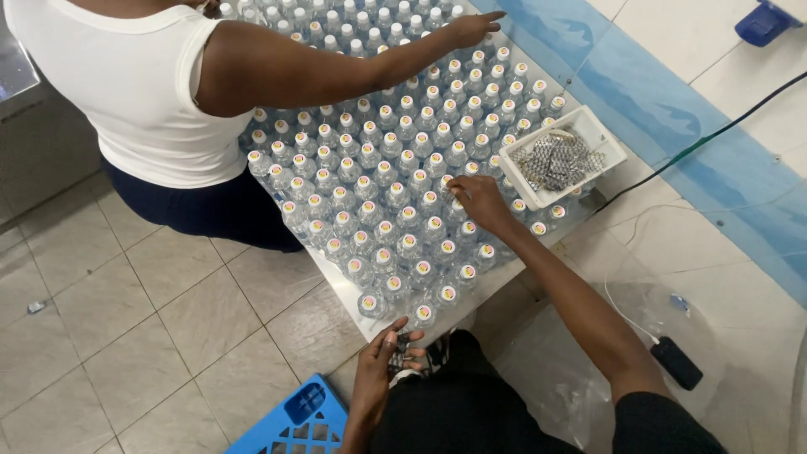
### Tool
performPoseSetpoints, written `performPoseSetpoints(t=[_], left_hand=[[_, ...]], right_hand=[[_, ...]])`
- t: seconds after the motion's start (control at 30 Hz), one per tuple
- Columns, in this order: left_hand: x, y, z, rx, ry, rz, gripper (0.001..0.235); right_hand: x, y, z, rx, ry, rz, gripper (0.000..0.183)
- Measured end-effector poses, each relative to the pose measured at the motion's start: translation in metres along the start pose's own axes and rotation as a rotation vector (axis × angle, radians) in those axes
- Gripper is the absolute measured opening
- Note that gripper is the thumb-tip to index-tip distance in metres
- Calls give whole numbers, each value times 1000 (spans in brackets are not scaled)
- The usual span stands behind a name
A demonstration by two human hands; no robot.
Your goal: The person places small caps onto the tops of numerous plastic bottles arranged on a table. Another person assists by placing caps on bottles further away. The recorder holds a handful of caps and repeatedly reaches forward to place them on the bottle tops.
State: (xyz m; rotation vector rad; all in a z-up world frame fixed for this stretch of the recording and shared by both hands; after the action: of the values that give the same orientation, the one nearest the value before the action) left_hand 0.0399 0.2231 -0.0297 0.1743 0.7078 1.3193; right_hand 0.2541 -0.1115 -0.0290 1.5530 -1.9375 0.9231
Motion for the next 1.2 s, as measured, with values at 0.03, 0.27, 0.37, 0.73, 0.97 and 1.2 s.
performPoseSetpoints(t=[0.03, 0.27, 0.37, 0.73, 0.97, 1.2], left_hand=[[2, -1, -2, 1, -6, -3, 65], [10, 0, -8, 37, 39, 48, 64], [9, -3, -1, 26, 17, 41, 64], [16, -1, 18, -11, 64, 86, 63], [22, 5, 10, 69, 60, 142, 64], [17, -10, 6, -6, 87, 59, 62]], right_hand=[[-2, 5, 5, -5, -2, 5, 21], [-3, 23, 29, -60, 81, -1, 23], [17, 19, 9, -192, -105, -18, 20], [1, 6, 24, -221, -98, -32, 20], [-3, 18, 37, -131, 101, -149, 12], [-8, 15, 29, -139, 310, -238, 12]])
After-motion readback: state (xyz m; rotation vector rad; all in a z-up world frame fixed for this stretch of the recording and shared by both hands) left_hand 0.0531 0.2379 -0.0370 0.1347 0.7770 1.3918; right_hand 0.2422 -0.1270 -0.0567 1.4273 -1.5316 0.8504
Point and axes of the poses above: each hand's wrist, its own y-axis away from the middle knuckle, its own x-axis out of the back of the hand, z = x × y, the point moved 10 cm from there along -y, towards the middle knuckle, and after that the axes turned 13 degrees about -x, right-handed, at the moved point
